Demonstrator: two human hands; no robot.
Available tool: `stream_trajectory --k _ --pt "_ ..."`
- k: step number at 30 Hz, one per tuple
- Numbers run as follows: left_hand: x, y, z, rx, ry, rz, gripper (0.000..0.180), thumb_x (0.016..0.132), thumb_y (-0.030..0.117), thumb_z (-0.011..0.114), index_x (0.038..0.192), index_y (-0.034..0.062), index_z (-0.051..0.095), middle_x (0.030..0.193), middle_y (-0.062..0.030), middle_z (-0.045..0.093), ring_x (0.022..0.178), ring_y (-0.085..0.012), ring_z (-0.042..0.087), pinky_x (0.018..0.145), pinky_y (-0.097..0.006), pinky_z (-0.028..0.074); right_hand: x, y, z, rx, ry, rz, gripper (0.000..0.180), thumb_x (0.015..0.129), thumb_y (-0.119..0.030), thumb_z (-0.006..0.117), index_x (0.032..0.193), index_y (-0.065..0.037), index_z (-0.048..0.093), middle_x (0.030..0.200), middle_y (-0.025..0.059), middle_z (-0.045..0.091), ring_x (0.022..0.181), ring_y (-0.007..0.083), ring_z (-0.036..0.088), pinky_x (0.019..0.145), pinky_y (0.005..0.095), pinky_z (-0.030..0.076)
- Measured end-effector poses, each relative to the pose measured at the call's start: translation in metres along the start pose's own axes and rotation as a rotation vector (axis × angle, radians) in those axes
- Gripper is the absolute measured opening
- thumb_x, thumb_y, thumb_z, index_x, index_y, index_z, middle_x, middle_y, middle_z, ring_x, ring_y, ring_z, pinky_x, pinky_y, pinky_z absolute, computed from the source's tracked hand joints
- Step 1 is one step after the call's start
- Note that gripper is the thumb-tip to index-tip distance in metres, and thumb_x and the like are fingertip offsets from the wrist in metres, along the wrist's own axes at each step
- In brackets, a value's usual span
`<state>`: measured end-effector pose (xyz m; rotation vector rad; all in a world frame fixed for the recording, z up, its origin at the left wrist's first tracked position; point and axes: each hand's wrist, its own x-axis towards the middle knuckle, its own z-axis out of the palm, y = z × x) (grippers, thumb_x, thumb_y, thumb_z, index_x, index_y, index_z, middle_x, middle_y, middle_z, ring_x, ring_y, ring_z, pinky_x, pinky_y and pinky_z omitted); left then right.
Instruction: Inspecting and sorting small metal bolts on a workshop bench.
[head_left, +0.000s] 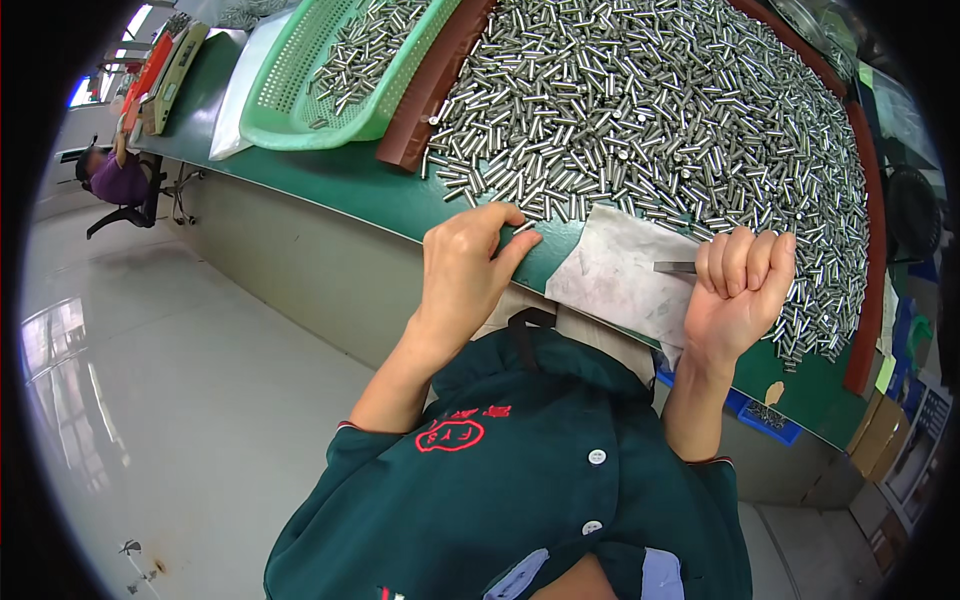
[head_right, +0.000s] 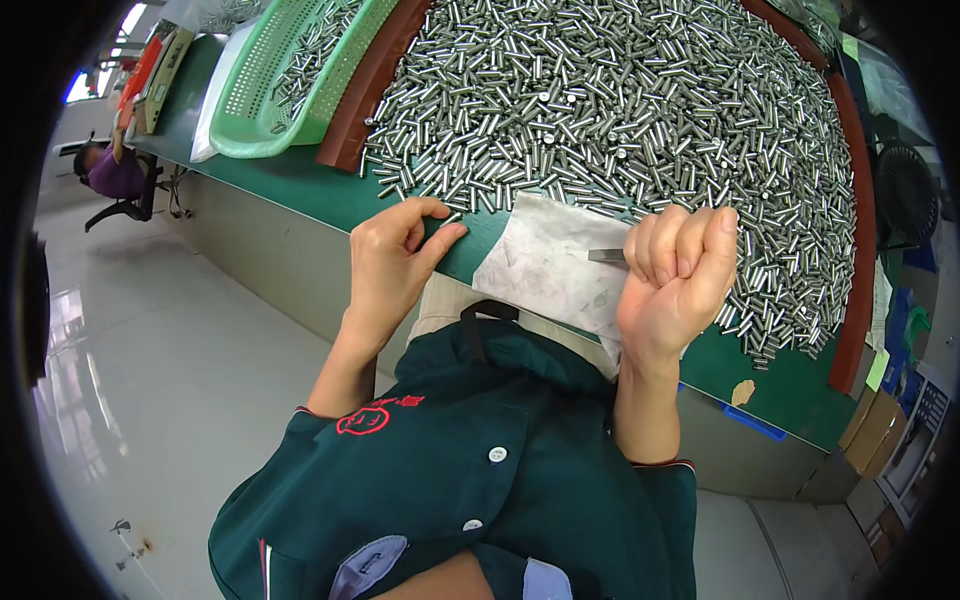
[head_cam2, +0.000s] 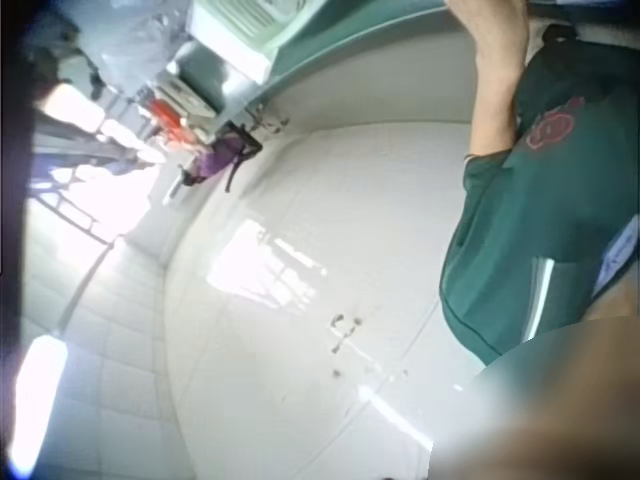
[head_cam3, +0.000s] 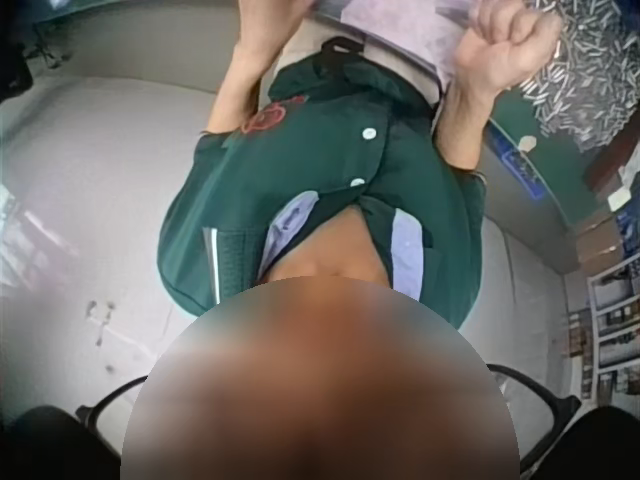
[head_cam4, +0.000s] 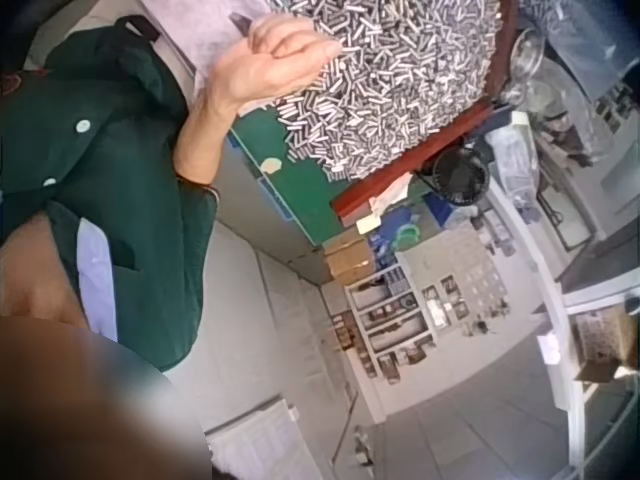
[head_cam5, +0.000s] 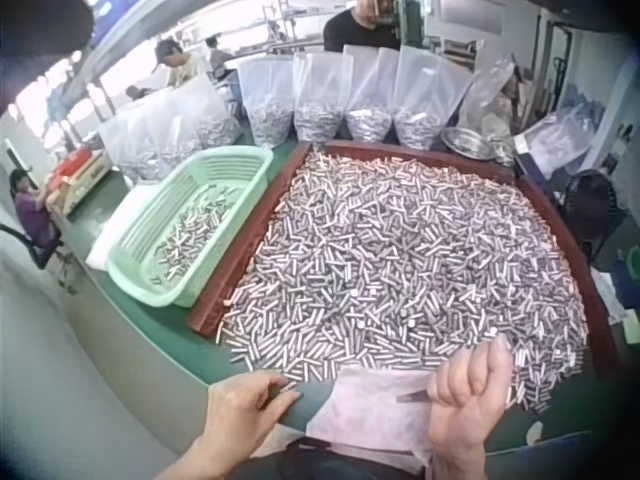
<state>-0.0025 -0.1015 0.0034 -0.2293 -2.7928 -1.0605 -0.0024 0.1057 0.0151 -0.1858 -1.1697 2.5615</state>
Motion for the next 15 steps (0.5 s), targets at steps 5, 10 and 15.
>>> stream_trajectory --k 5,10,15 --pt "0.003 0.001 0.0 -0.074 -0.042 0.008 0.012 0.069 0.006 0.065 0.073 0.0013 0.055 0.051 -0.0058 0.047 0.044 -0.0162 0.045 0.043 -0.028 0.034 0.0 -0.001 -0.002 0.003 -0.042 0.003 0.04 0.093 -0.024 0.026 0.055 -0.013 0.025 0.045 -0.0034 0.022 0.04 0.0062 0.014 0.039 0.0217 0.016" --pt "0.003 -0.006 -0.009 -1.238 -0.27 -0.448 0.012 0.086 0.015 0.049 0.085 0.0028 0.048 0.063 -0.0001 0.042 0.051 -0.0036 0.029 0.045 -0.017 0.024 -0.002 0.0 -0.001 -0.001 -0.043 0.001 0.04 0.093 -0.024 0.026 0.055 -0.013 0.025 0.045 -0.0035 0.022 0.04 0.0062 0.013 0.038 0.0218 0.016" --pt "0.006 -0.01 -0.005 -1.29 -0.315 -0.495 0.011 0.085 0.013 0.049 0.085 0.0018 0.048 0.064 -0.0005 0.042 0.052 -0.0036 0.03 0.045 -0.017 0.024 -0.002 -0.002 -0.002 0.006 -0.024 0.006 0.04 0.093 -0.025 0.026 0.055 -0.012 0.025 0.044 -0.0025 0.023 0.039 0.0065 0.014 0.038 0.0224 0.015"
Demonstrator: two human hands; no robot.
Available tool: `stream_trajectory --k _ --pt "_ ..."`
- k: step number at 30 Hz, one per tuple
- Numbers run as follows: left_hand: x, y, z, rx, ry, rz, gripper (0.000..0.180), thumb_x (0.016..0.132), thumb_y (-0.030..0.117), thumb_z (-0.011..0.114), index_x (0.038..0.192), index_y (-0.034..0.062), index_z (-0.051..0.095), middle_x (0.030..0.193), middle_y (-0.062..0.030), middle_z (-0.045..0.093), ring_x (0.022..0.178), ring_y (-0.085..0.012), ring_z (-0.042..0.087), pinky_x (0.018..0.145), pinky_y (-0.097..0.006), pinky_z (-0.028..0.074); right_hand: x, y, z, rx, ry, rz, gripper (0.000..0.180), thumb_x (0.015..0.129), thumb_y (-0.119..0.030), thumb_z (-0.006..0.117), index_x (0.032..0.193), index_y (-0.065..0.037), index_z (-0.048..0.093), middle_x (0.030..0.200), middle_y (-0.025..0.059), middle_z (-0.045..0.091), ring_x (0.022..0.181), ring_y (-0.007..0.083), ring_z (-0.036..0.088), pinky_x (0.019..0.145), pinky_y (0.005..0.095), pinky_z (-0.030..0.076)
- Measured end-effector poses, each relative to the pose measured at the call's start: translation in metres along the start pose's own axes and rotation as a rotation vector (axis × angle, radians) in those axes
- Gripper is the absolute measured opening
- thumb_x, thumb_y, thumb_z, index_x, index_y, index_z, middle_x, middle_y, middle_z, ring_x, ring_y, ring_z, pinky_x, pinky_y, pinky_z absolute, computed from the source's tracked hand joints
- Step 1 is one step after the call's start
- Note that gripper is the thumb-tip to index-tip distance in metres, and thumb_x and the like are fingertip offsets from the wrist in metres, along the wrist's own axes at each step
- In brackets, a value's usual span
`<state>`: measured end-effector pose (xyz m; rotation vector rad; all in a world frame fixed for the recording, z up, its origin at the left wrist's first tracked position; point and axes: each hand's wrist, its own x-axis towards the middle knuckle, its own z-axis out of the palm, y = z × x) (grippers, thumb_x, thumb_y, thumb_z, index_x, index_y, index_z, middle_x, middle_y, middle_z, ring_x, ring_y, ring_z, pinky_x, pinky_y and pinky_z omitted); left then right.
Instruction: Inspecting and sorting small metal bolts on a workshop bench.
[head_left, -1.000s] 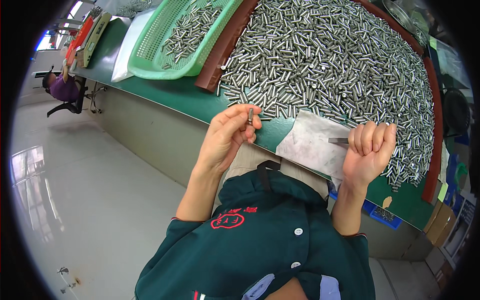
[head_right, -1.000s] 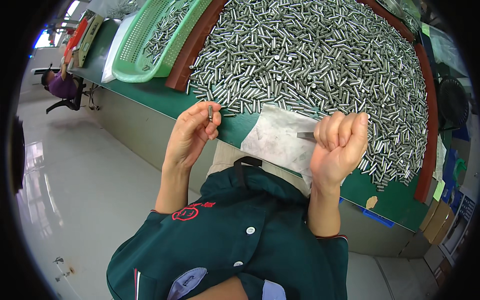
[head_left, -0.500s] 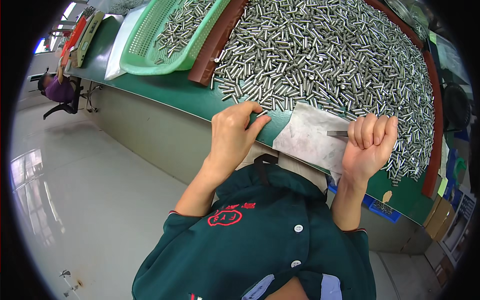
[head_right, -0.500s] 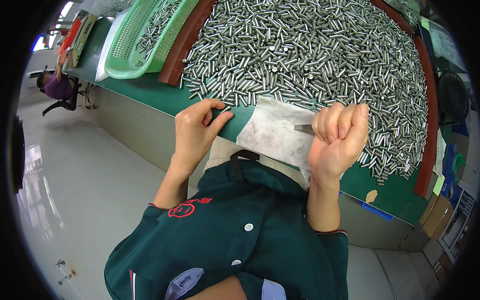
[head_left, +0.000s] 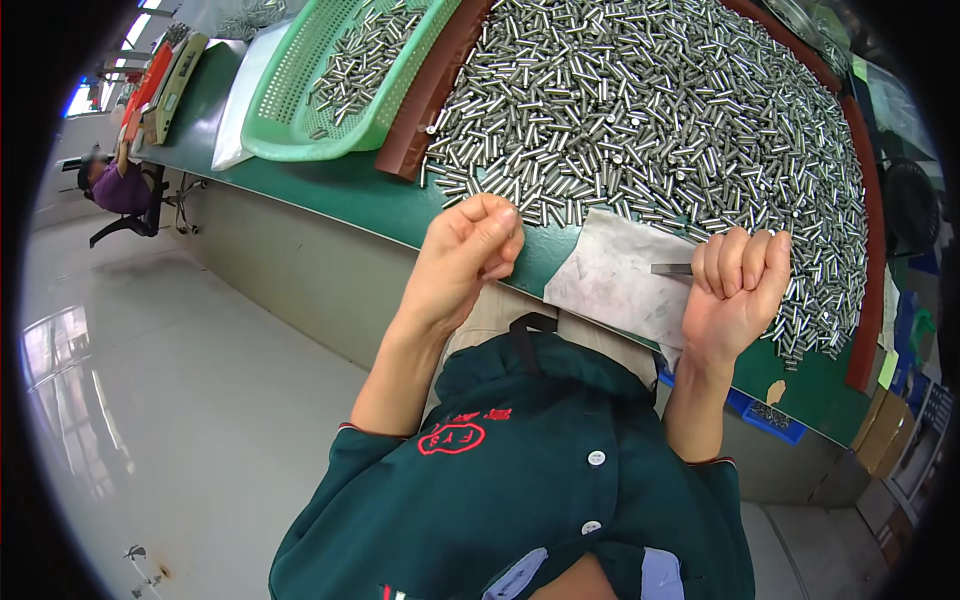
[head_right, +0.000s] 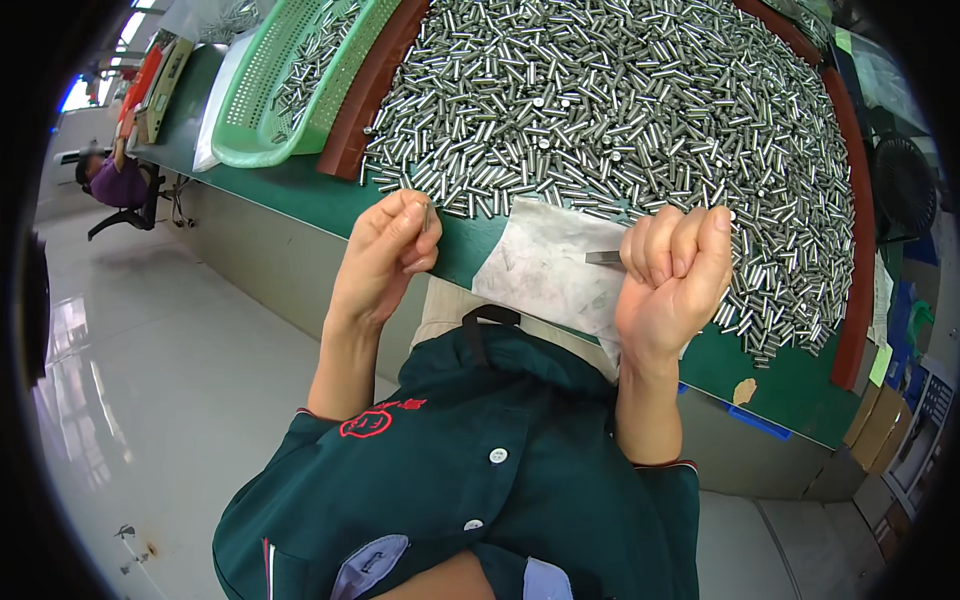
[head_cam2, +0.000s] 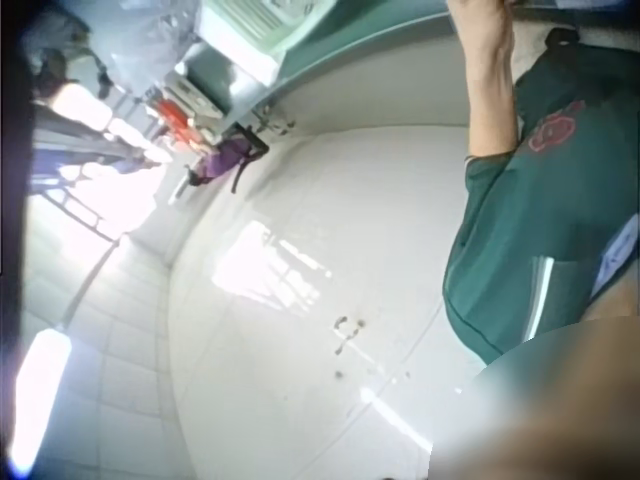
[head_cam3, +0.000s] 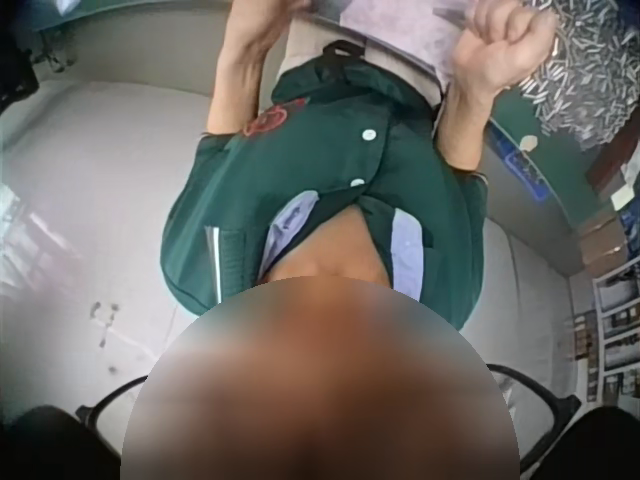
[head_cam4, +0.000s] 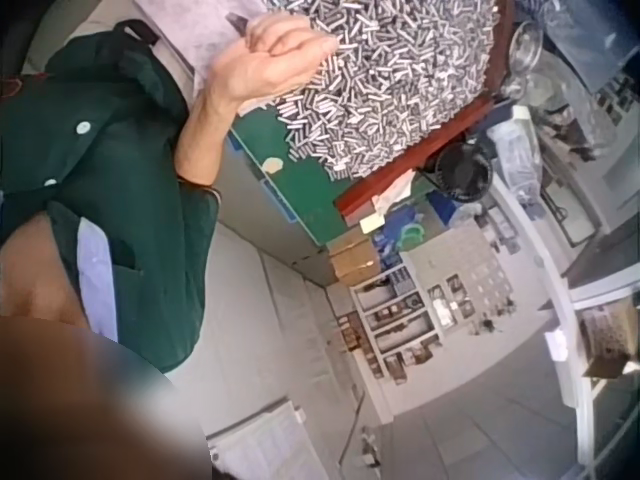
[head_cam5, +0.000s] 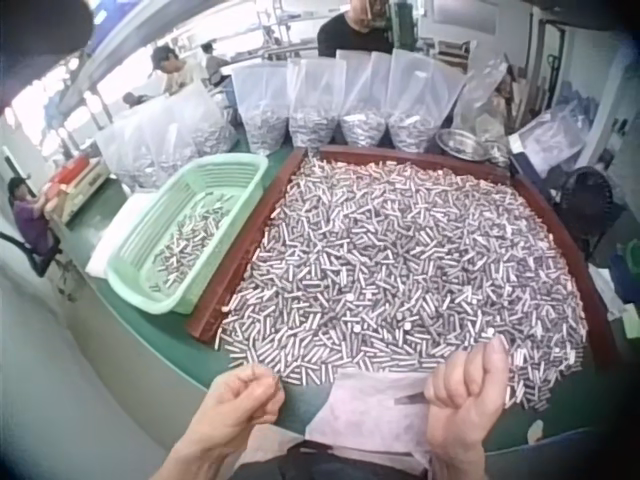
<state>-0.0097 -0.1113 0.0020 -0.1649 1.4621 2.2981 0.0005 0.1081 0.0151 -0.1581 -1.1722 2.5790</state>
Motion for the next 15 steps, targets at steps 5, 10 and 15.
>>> stream_trajectory --k 5,10,15 --pt "-0.001 -0.003 0.013 1.058 0.102 0.413 0.008 0.072 0.0 0.062 0.068 -0.0013 0.055 0.049 0.0007 0.04 0.044 -0.0054 0.032 0.04 -0.022 0.026 0.001 0.002 -0.001 0.017 0.005 0.006 0.04 0.092 -0.026 0.028 0.055 -0.011 0.026 0.044 -0.0015 0.024 0.038 0.0067 0.014 0.037 0.0229 0.015" --pt "0.005 -0.006 0.014 1.178 0.103 0.623 0.007 0.071 0.001 0.063 0.07 -0.0016 0.057 0.052 -0.005 0.046 0.044 -0.0095 0.038 0.042 -0.023 0.031 0.004 0.001 -0.001 0.01 0.007 -0.001 0.04 0.092 -0.026 0.028 0.055 -0.011 0.026 0.044 -0.0016 0.024 0.038 0.0069 0.014 0.037 0.0229 0.015" --pt "-0.01 0.008 -0.005 0.734 0.311 0.385 0.005 0.076 0.003 0.059 0.072 -0.0008 0.058 0.056 0.0066 0.043 0.053 -0.0001 0.033 0.045 -0.016 0.025 0.005 0.005 -0.002 0.007 -0.009 0.006 0.04 0.092 -0.026 0.027 0.055 -0.012 0.026 0.044 -0.0018 0.023 0.039 0.0069 0.014 0.038 0.0228 0.015"
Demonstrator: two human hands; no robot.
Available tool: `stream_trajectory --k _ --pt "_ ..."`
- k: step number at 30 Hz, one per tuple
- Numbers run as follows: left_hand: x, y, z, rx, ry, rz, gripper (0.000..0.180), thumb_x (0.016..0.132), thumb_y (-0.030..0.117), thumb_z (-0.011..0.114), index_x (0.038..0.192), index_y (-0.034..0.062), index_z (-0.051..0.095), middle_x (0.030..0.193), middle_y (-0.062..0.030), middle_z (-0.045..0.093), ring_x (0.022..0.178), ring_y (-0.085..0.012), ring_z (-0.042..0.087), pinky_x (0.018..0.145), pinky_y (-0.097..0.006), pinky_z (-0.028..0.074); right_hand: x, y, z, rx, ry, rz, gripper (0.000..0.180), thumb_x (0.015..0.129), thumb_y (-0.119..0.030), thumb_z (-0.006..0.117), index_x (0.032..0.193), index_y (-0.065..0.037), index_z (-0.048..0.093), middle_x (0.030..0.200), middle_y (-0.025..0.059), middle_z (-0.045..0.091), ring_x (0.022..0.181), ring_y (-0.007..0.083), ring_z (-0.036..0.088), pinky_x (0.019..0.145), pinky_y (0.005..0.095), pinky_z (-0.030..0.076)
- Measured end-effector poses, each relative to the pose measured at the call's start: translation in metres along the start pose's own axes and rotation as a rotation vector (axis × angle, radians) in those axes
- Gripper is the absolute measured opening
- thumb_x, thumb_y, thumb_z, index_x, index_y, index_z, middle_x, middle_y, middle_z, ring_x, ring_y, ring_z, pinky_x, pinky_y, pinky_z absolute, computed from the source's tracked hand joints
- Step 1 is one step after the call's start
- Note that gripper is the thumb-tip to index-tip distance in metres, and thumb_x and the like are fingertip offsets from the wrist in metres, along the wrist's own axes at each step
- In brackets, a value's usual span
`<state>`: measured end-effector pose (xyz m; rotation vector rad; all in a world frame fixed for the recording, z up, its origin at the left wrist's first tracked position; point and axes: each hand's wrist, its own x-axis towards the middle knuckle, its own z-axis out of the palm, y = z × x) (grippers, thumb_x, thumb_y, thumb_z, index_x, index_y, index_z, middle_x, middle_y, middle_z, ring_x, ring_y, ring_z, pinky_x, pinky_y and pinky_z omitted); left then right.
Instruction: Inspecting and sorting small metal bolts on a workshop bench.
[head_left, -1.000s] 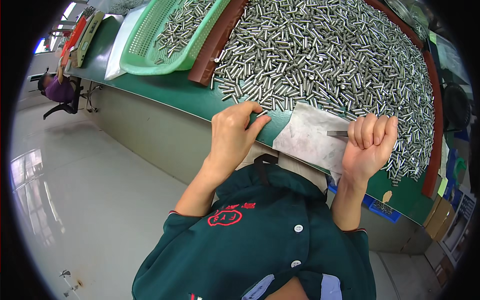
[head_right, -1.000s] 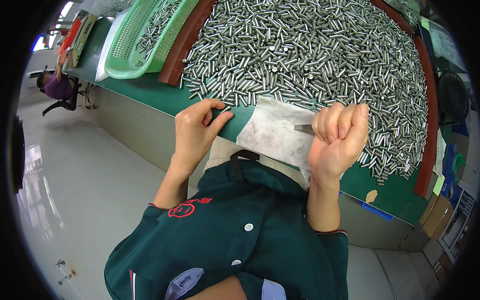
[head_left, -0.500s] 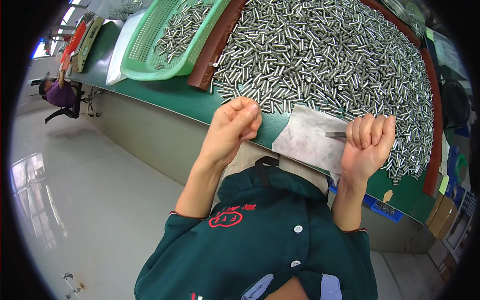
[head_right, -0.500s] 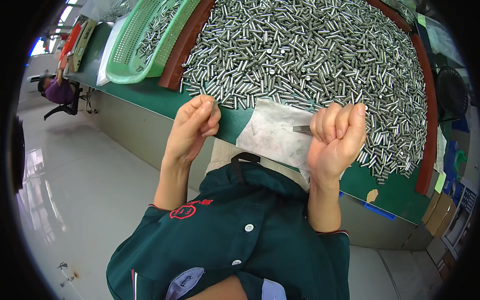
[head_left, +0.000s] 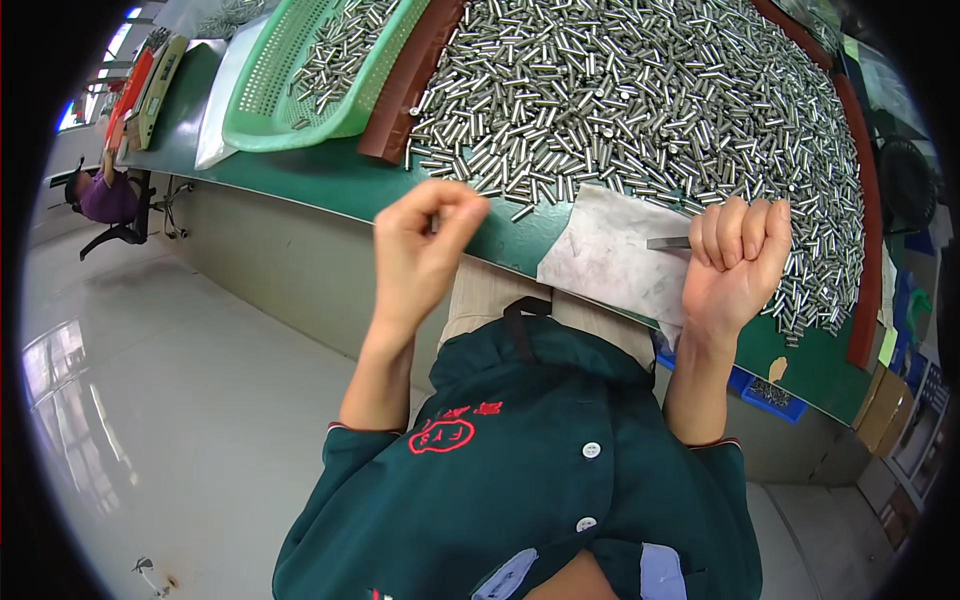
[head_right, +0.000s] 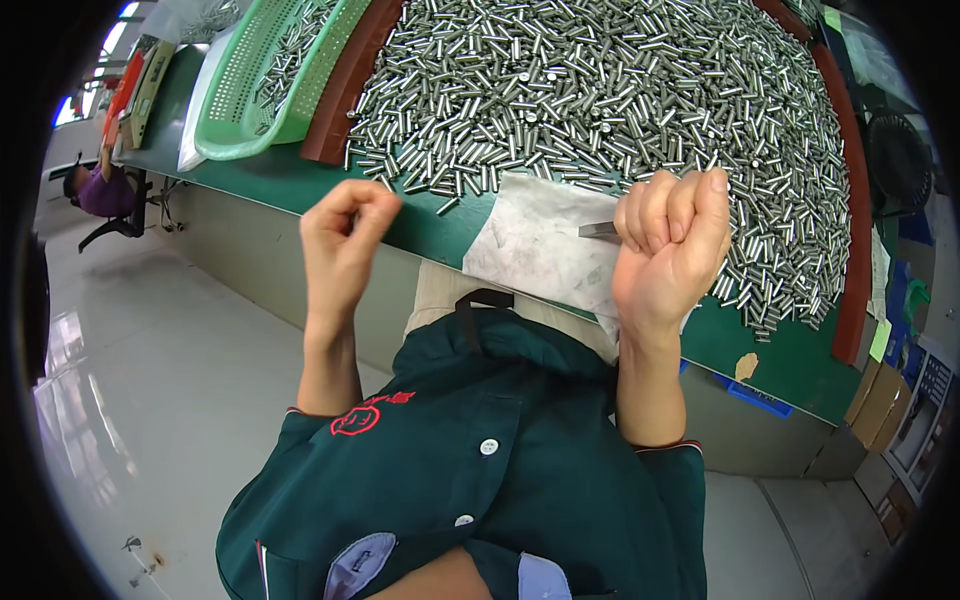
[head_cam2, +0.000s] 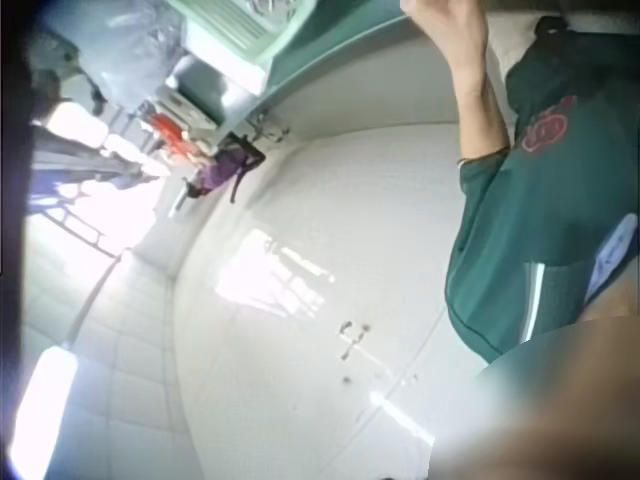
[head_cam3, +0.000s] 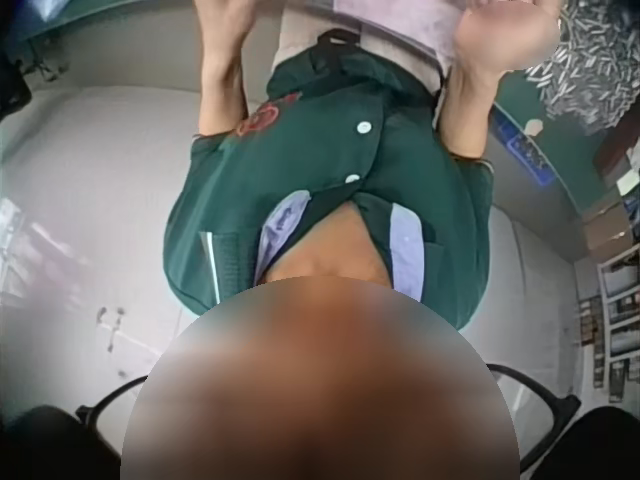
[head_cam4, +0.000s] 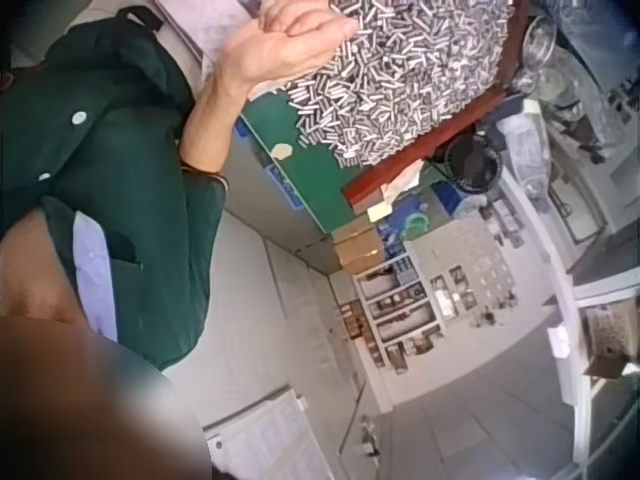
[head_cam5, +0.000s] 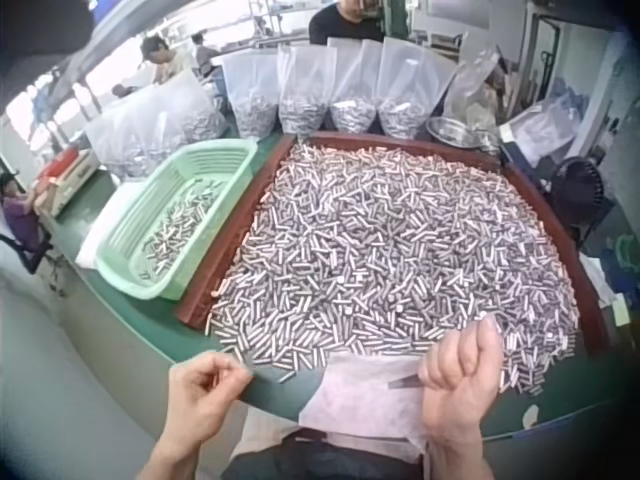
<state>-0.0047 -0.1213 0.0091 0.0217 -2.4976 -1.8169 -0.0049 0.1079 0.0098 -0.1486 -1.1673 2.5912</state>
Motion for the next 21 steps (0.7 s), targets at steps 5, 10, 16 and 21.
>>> stream_trajectory --k 5,10,16,21 --pt "-0.014 -0.034 -0.064 -0.543 0.197 -0.303 0.021 0.085 0.017 0.05 0.085 -0.0029 0.056 0.054 0.0065 0.032 0.046 -0.0029 0.023 0.043 -0.019 0.019 -0.004 -0.002 0.005 0.039 0.017 0.011 0.039 0.093 -0.025 0.027 0.056 -0.014 0.026 0.045 -0.0037 0.022 0.039 0.0064 0.014 0.038 0.0224 0.014" --pt "-0.035 -0.052 -0.109 -0.721 0.286 -0.417 0.037 0.09 0.029 0.04 0.099 -0.0042 0.054 0.053 0.006 0.024 0.046 -0.004 0.019 0.041 -0.018 0.019 -0.007 -0.004 0.008 -0.014 -0.034 0.003 0.041 0.093 -0.023 0.026 0.053 -0.014 0.023 0.046 -0.0032 0.022 0.039 0.0063 0.015 0.038 0.0213 0.014" --pt "-0.05 -0.064 -0.129 -0.753 0.369 -0.427 0.041 0.091 0.031 0.036 0.098 -0.0057 0.054 0.052 0.0055 0.025 0.046 -0.0043 0.02 0.041 -0.018 0.02 -0.005 -0.003 0.004 -0.042 -0.051 0.008 0.04 0.093 -0.023 0.027 0.054 -0.014 0.024 0.046 -0.0031 0.021 0.041 0.0064 0.015 0.038 0.0207 0.014" --pt "-0.056 -0.083 -0.137 -0.799 0.423 -0.431 0.031 0.089 0.024 0.043 0.096 -0.0034 0.056 0.052 0.0047 0.026 0.046 -0.0051 0.023 0.043 -0.018 0.023 -0.001 -0.001 0.002 -0.052 -0.056 0.014 0.04 0.093 -0.023 0.028 0.054 -0.014 0.024 0.046 -0.0031 0.02 0.041 0.0067 0.014 0.037 0.0209 0.014"
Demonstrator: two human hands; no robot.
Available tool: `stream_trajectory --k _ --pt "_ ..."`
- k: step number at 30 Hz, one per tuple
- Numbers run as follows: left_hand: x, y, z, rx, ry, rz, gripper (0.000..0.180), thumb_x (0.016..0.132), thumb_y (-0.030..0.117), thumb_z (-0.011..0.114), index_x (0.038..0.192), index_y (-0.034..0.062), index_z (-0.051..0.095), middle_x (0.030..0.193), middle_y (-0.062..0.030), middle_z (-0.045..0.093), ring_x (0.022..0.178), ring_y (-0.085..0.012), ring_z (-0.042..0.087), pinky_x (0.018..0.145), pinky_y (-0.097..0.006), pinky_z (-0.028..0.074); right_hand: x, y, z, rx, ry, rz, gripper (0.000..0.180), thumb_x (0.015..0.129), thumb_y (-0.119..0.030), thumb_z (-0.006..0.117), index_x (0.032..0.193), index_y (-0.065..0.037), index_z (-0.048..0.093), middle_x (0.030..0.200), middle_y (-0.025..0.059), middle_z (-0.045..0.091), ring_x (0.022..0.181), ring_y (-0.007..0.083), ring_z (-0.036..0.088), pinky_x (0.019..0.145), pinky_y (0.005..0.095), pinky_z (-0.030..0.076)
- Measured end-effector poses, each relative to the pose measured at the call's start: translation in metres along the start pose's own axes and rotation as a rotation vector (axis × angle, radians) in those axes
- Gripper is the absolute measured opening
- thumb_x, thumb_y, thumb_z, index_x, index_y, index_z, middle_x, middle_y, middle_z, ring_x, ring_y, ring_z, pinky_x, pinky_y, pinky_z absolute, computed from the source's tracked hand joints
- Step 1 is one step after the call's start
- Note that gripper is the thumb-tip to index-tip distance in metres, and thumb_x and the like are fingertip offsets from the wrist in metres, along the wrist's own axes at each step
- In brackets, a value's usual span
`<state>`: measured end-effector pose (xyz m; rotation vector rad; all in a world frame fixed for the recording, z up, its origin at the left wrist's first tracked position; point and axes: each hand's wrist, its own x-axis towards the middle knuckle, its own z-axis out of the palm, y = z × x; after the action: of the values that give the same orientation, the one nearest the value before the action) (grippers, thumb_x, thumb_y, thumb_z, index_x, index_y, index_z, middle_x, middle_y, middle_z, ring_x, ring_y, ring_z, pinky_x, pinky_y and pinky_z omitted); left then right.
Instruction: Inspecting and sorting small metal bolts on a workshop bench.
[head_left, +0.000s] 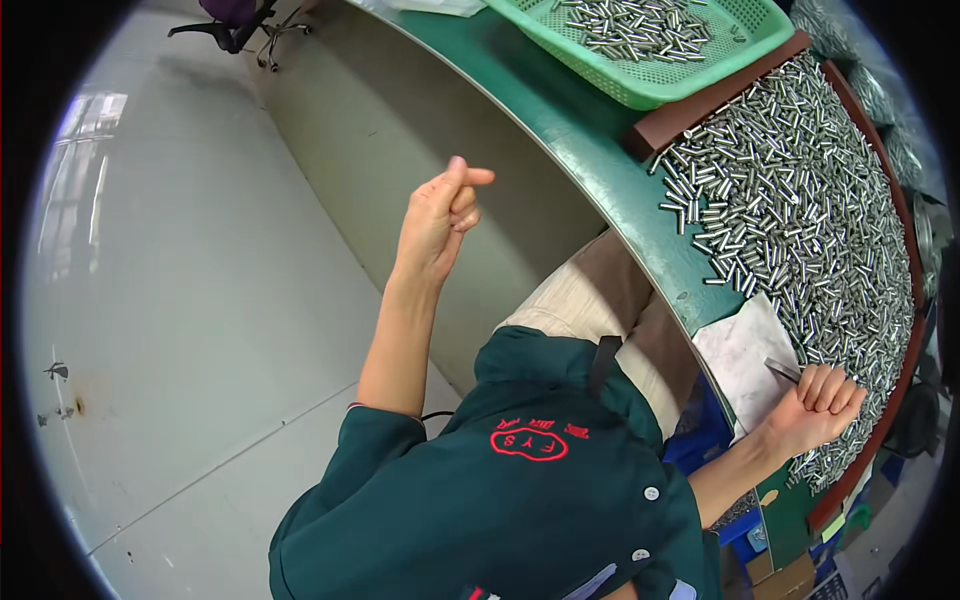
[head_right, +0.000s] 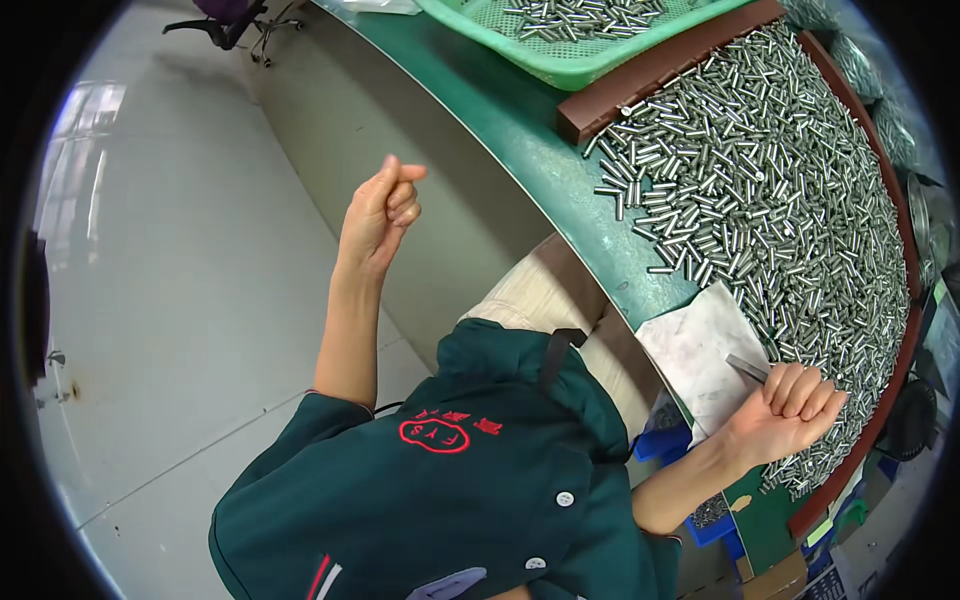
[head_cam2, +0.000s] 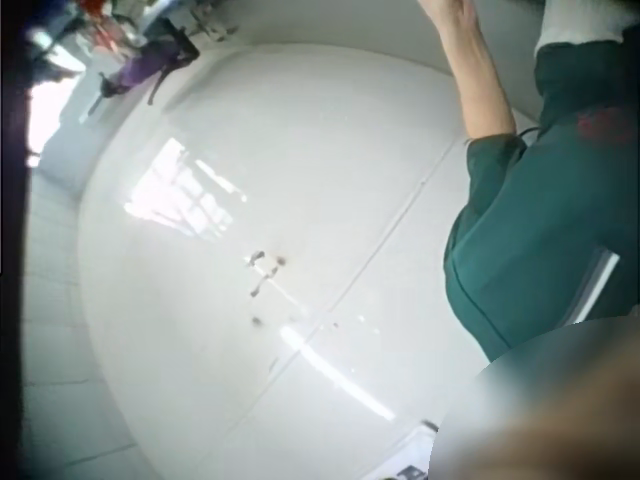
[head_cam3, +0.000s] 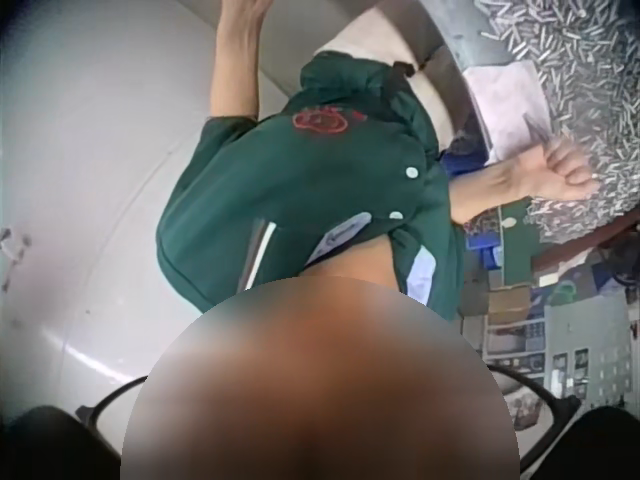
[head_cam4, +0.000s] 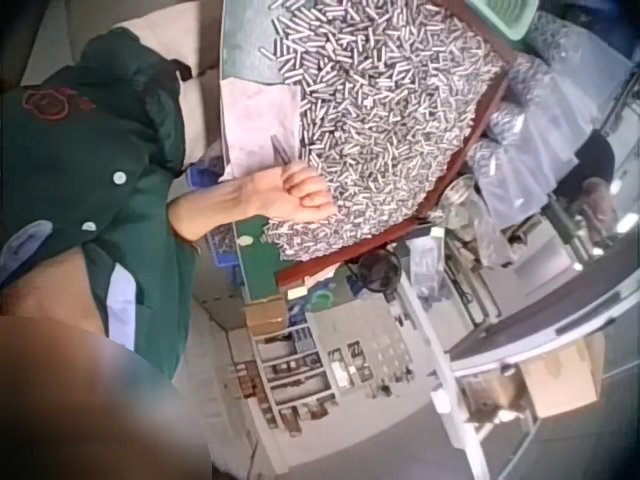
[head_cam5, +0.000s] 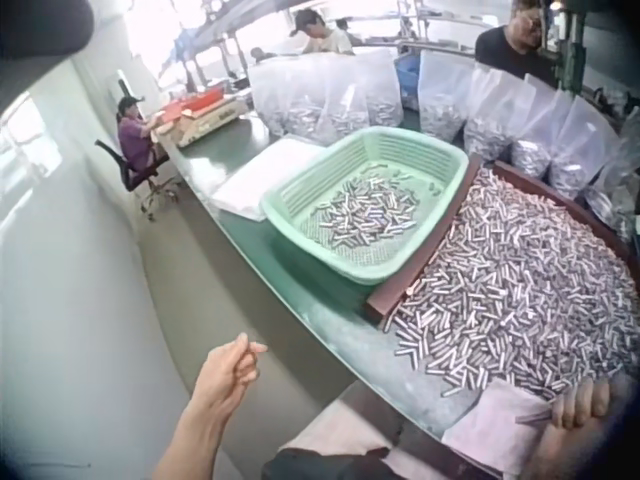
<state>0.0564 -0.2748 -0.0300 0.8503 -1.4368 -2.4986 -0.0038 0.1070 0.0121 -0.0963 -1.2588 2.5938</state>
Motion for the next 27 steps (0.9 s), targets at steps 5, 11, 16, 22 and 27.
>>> stream_trajectory --k 5,11,16,22,27 --pt "0.017 -0.02 -0.04 0.953 0.293 0.378 0.017 0.08 0.007 0.052 0.094 -0.0001 0.056 0.056 0.0044 0.032 0.05 -0.0085 0.033 0.048 -0.022 0.032 -0.001 -0.002 0.001 -0.017 -0.017 -0.016 0.039 0.093 -0.022 0.028 0.055 -0.014 0.024 0.046 -0.0031 0.019 0.041 0.0069 0.014 0.037 0.0208 0.013" --pt "0.005 0.01 -0.027 -0.417 -0.072 -0.144 0.023 0.087 0.023 0.048 0.094 0.0016 0.051 0.056 0.0034 0.028 0.05 -0.0073 0.025 0.047 -0.02 0.025 0.001 0.002 0.0 0.007 -0.06 -0.015 0.039 0.092 -0.022 0.029 0.054 -0.014 0.024 0.046 -0.0025 0.02 0.04 0.0068 0.014 0.036 0.0207 0.013" --pt "-0.019 0.024 -0.017 -0.773 -0.022 -0.128 0.024 0.089 0.026 0.044 0.074 0.006 0.046 0.057 0.0022 0.026 0.051 -0.0086 0.024 0.047 -0.021 0.024 0.001 0.001 -0.002 -0.035 -0.047 -0.04 0.039 0.092 -0.02 0.029 0.054 -0.013 0.024 0.046 -0.0014 0.02 0.039 0.0069 0.013 0.036 0.0205 0.012" --pt "-0.079 0.058 0.016 -0.913 -0.177 0.039 0.032 0.09 0.031 0.04 0.069 0.0076 0.042 0.058 0.0016 0.026 0.052 -0.0086 0.024 0.048 -0.022 0.023 -0.002 0.0 -0.009 -0.015 -0.121 -0.02 0.039 0.091 -0.019 0.03 0.053 -0.013 0.025 0.046 -0.0018 0.02 0.039 0.0072 0.015 0.036 0.02 0.014" --pt "-0.102 0.072 0.044 -0.56 -0.916 0.381 0.029 0.075 0.024 0.062 0.055 0.0042 0.054 0.05 0.0004 0.042 0.043 -0.0096 0.031 0.039 -0.026 0.018 -0.004 -0.002 0.001 -0.087 0.007 -0.031 0.04 0.089 -0.017 0.033 0.05 -0.016 0.023 0.045 -0.0027 0.016 0.039 0.0071 0.014 0.036 0.0204 0.013"
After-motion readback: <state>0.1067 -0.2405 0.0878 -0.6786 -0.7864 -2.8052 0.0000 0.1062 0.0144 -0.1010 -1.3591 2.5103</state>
